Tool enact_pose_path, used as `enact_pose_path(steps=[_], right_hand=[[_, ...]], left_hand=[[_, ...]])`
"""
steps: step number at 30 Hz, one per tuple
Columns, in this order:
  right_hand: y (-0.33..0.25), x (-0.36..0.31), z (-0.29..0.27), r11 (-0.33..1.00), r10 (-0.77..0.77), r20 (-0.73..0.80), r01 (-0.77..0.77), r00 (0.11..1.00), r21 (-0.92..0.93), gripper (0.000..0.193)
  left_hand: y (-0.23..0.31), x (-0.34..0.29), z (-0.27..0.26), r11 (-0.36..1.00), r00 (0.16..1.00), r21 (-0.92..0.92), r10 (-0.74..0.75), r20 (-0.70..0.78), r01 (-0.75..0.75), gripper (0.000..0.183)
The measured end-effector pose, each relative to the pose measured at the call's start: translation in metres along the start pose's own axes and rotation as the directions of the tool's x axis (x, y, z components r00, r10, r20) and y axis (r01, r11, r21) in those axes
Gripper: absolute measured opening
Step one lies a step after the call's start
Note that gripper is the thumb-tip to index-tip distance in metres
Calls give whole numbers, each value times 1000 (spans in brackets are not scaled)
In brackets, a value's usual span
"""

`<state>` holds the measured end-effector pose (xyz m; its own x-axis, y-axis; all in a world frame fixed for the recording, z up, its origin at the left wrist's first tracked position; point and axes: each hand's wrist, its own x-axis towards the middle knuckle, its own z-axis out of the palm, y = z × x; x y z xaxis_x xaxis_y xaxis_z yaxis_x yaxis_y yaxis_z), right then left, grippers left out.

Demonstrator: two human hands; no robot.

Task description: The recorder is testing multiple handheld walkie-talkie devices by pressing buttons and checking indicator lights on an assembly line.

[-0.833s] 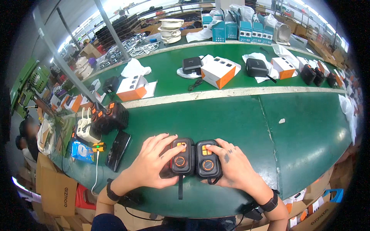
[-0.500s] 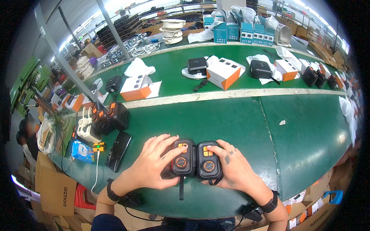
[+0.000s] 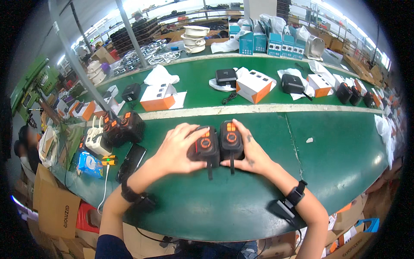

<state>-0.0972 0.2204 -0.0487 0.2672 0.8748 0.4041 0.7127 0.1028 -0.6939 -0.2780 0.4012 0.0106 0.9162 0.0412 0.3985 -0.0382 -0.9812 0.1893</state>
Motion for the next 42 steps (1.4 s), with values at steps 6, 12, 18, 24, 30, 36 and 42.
enact_pose_path(steps=[6, 12, 18, 24, 30, 36, 42], right_hand=[[32, 39, -9, 990, -58, -148, 37, 987, -139, 115], [64, 57, -16, 958, -133, -276, 53, 952, -280, 99], [88, 64, -14, 990, 69, -325, -106, 943, -98, 73], [100, 79, -5, 784, -68, -402, -200, 913, -588, 56], [104, 102, 5, 892, 128, -536, -332, 835, -305, 49], [75, 94, 17, 938, 82, -6, -76, 997, 338, 80], [58, 112, 57, 997, 69, -211, -59, 975, 54, 92]], left_hand=[[-32, 52, 22, 996, 996, 10, -91, -16, 91, 83], [-54, 89, 28, 989, 990, -36, -143, 16, 144, 82], [-54, 107, 27, 984, 981, -98, -132, 143, 147, 80], [-53, 104, 27, 998, 990, -24, -60, 125, 63, 78], [-67, 99, 29, 997, 995, -66, -23, 100, 30, 77], [-84, 85, 30, 992, 993, -63, -109, 52, 113, 85], [-111, 87, 18, 928, 918, 87, -372, 141, 363, 100]])
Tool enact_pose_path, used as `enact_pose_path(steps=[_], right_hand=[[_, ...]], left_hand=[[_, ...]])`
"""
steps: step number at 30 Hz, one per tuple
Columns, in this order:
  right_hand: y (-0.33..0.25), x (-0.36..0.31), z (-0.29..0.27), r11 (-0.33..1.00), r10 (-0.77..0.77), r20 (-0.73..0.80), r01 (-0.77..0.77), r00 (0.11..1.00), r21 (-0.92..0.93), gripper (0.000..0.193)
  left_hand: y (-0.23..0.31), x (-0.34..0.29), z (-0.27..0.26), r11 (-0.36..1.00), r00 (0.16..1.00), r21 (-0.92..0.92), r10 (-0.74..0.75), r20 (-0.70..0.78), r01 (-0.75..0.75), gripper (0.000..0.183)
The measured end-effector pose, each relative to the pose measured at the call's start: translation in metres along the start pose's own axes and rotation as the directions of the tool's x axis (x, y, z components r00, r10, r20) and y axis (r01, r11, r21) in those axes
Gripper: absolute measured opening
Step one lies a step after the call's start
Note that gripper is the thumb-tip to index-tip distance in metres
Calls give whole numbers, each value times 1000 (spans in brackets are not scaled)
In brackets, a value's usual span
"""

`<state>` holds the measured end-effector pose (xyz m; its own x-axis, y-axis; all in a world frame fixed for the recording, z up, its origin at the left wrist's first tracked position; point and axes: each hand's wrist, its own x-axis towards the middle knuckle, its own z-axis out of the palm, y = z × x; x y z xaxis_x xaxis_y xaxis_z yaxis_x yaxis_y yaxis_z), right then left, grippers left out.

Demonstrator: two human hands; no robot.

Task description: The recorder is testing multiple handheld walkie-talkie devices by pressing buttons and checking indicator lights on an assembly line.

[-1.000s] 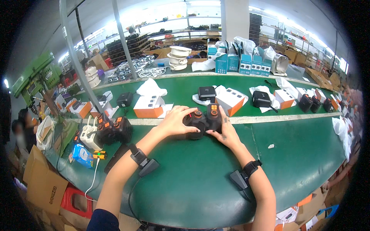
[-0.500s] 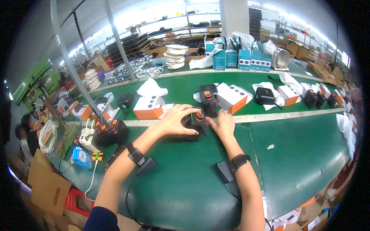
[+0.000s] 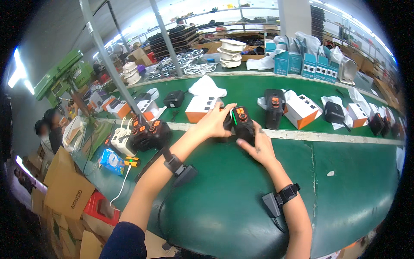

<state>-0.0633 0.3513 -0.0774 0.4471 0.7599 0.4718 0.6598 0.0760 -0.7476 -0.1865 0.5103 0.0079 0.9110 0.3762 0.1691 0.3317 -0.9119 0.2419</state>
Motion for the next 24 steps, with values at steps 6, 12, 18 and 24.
enact_pose_path(steps=[6, 12, 18, 24], right_hand=[[15, 23, 26, 920, -17, -257, -86, 966, -383, 69], [29, 41, 34, 827, 45, -273, -189, 961, -529, 41], [22, 45, 33, 842, 119, -208, -210, 971, -498, 23], [17, 44, 40, 839, -245, 105, 265, 964, -475, 31]], left_hand=[[-42, 25, 10, 993, 975, 12, -115, -188, 119, 95], [-77, 25, 48, 992, 861, -24, -119, -494, 123, 67], [-89, 35, 54, 982, 832, -65, -184, -524, 176, 61], [-98, 48, 59, 966, 806, -36, -235, -543, 257, 59]])
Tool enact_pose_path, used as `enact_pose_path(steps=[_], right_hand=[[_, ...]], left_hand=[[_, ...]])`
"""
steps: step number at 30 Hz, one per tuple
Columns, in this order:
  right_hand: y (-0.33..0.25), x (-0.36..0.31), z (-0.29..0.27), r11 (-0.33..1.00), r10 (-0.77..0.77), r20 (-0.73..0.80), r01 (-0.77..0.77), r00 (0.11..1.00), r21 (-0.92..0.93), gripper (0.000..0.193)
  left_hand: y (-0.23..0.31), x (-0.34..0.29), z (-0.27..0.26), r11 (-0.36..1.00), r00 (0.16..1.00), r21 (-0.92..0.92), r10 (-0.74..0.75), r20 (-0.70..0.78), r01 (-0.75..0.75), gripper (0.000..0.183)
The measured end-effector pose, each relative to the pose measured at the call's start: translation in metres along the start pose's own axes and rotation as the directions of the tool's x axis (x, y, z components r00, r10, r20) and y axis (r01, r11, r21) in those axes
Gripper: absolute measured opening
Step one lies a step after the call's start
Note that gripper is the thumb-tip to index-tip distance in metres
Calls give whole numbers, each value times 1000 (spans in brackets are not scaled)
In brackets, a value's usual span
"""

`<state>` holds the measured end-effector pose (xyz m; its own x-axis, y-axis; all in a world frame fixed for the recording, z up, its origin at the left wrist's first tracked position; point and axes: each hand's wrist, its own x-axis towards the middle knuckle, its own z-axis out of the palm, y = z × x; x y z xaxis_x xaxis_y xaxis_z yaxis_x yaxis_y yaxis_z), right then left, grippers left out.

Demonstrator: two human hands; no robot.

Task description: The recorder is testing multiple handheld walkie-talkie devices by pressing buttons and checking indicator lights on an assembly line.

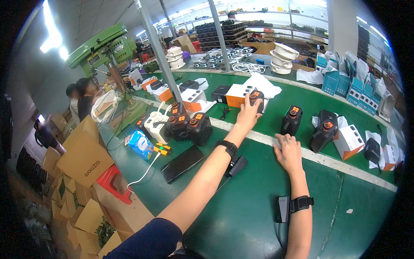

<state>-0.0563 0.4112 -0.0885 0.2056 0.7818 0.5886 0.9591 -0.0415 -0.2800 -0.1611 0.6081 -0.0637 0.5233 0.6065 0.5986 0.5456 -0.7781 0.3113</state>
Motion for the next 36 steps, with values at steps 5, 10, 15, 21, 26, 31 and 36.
enact_pose_path(steps=[5, 10, 15, 21, 26, 31, 36], right_hand=[[2, -2, 6, 987, 83, -12, -84, 996, -138, 53], [7, -3, 11, 980, 140, 14, -136, 990, -146, 56], [10, -1, 22, 948, 204, -66, -214, 977, -237, 57], [10, -2, 16, 979, 142, -39, -146, 989, -142, 32], [-5, -1, 10, 1000, -26, -29, 25, 999, -11, 14], [-20, -2, 13, 996, -16, -69, 22, 998, 85, 9], [-22, 3, 17, 977, 45, -11, -41, 999, 211, 9]], left_hand=[[-9, 8, 2, 991, 990, 113, -87, 106, 75, 62], [9, 3, -8, 982, 961, 124, -165, 221, 140, 75], [36, -33, -14, 986, 956, 145, -122, 266, 85, 82], [47, -70, 2, 999, 911, 13, -51, 409, 50, 59], [45, -72, 0, 999, 926, -26, -26, 376, 39, 51], [0, -15, -32, 972, 790, 160, -234, 567, 173, 36], [-70, 36, -44, 934, 932, 194, -330, 153, 299, 41]])
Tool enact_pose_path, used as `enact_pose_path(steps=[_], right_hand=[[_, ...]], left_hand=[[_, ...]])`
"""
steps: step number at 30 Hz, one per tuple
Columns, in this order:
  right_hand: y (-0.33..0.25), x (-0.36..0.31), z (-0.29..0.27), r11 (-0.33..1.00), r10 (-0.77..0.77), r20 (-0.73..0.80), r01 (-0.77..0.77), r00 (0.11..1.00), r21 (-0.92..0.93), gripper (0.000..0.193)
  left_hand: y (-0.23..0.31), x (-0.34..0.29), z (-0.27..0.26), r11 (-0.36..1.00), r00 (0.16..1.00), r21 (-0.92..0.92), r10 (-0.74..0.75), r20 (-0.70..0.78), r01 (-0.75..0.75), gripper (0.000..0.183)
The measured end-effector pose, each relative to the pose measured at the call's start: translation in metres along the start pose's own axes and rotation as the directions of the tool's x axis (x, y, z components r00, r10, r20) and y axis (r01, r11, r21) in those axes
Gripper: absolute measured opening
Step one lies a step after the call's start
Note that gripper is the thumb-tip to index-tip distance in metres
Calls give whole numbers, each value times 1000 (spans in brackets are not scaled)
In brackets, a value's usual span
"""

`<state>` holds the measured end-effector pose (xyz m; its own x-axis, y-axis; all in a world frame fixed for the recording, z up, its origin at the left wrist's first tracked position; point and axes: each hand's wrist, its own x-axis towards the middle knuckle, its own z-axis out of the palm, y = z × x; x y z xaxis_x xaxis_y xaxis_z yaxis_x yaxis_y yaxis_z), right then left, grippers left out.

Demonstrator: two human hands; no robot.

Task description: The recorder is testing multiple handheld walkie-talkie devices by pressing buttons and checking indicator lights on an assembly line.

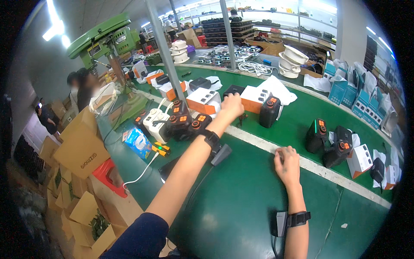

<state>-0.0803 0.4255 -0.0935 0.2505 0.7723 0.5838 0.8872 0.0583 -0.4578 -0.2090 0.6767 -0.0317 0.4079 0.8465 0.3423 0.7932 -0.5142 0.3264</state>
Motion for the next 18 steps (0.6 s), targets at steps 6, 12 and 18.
enact_pose_path(steps=[6, 12, 18], right_hand=[[4, 1, 6, 997, 59, -16, -58, 998, 46, 9], [9, -3, 10, 993, 92, 4, -92, 996, 73, 9], [12, -4, 14, 989, 106, 7, -106, 994, 99, 8]], left_hand=[[-20, 43, 38, 1000, 987, -27, -11, -161, 6, 42], [-23, 61, 79, 987, 943, -51, -159, -291, 151, 50], [-21, 81, 82, 927, 945, -193, -298, 136, 321, 103]])
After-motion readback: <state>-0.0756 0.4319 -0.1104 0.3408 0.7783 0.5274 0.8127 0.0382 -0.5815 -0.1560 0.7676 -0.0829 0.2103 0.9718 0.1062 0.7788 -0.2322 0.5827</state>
